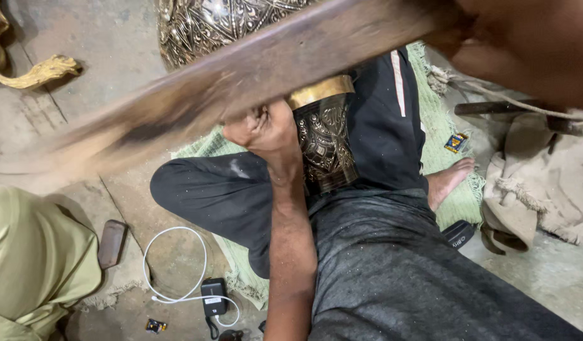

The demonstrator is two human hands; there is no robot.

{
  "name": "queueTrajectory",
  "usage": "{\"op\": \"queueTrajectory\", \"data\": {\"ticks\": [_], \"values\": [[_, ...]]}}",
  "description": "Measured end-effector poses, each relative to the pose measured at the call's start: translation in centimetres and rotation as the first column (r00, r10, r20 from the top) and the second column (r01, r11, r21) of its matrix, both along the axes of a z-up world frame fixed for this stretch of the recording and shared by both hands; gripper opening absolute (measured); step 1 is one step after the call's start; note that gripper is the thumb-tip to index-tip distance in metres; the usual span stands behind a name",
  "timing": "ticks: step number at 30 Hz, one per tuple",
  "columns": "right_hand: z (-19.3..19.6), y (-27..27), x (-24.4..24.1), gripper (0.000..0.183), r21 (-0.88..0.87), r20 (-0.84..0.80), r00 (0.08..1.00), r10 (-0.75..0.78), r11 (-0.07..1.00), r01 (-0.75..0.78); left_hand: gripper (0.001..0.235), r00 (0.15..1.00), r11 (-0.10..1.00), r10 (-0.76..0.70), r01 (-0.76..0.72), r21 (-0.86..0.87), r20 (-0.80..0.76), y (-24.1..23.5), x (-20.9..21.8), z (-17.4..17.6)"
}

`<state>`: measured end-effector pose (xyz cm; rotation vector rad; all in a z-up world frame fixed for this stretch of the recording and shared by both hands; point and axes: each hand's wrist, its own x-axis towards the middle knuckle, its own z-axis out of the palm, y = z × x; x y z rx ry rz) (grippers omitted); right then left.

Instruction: The person sits on the floor and uses a hammer and chisel to engrave intricate patterns onto a large brass vessel. They repeatedly strike the chisel against the metal surface to create detailed designs.

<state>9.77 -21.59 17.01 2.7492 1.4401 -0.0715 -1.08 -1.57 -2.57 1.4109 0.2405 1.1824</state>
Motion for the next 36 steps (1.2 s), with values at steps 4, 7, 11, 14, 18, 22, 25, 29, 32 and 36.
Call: {"op": "queueTrajectory", "data": {"ticks": [4, 7, 11, 14, 18, 22, 25, 29, 32, 36], "values": [[0.0, -0.2, -0.2, 0.014, -0.001, -0.001, 1.000, 0.003, 1.000, -0.003, 0.019, 0.996, 1.000, -0.012, 0.009, -0.028, -0.085, -0.2, -0.5, -1.3], [-0.2, -0.3, -0.3, 0.013, 0.001, -0.003, 1.000, 0.004, 1.000, -0.004, 0.019, 0.999, 1.000, -0.015, 0.013, -0.026, -0.051, -0.6, -0.6, -1.9], [-0.3, -0.7, -0.5, 0.013, 0.006, 0.007, 1.000, -0.001, 1.000, 0.001, 0.020, 0.999, 0.999, -0.010, 0.008, -0.046, -0.038, -0.5, -0.3, -2.2], [-0.4, -0.9, -0.7, 0.013, 0.003, 0.005, 1.000, -0.009, 1.000, 0.009, 0.021, 0.993, 0.999, 0.026, -0.029, -0.028, -0.120, -0.4, -0.2, -2.1], [-0.3, -1.1, -1.1, 0.013, 0.014, 0.016, 1.000, -0.011, 1.000, 0.011, 0.022, 0.978, 0.997, 0.070, -0.072, -0.003, -0.198, -0.1, 0.1, -2.2], [-0.2, -1.4, -1.3, 0.015, 0.001, -0.010, 1.000, -0.021, 1.000, 0.021, 0.018, 0.970, 0.991, 0.115, -0.096, 0.094, -0.214, 0.2, 0.1, -3.0], [-0.4, -2.0, -1.2, 0.017, -0.046, 0.000, 0.999, -0.055, 0.997, 0.054, 0.013, 0.969, 0.978, 0.144, -0.109, 0.177, -0.200, 0.1, 0.0, -4.1], [-1.5, -2.6, -0.5, 0.017, -0.054, 0.018, 0.998, -0.060, 0.997, 0.061, 0.021, 0.973, 0.987, 0.120, -0.095, 0.131, -0.195, 0.0, 0.1, -5.4], [-2.1, -3.4, -0.4, 0.016, -0.044, 0.017, 0.998, -0.062, 0.997, 0.063, 0.019, 0.980, 0.990, 0.097, -0.077, 0.118, -0.171, 0.1, 0.2, -5.9], [-2.6, -4.7, -0.6, 0.015, -0.033, 0.013, 0.998, -0.068, 0.997, 0.069, 0.022, 0.990, 0.997, 0.020, -0.009, 0.078, -0.141, 0.7, 0.3, -5.4]]}}
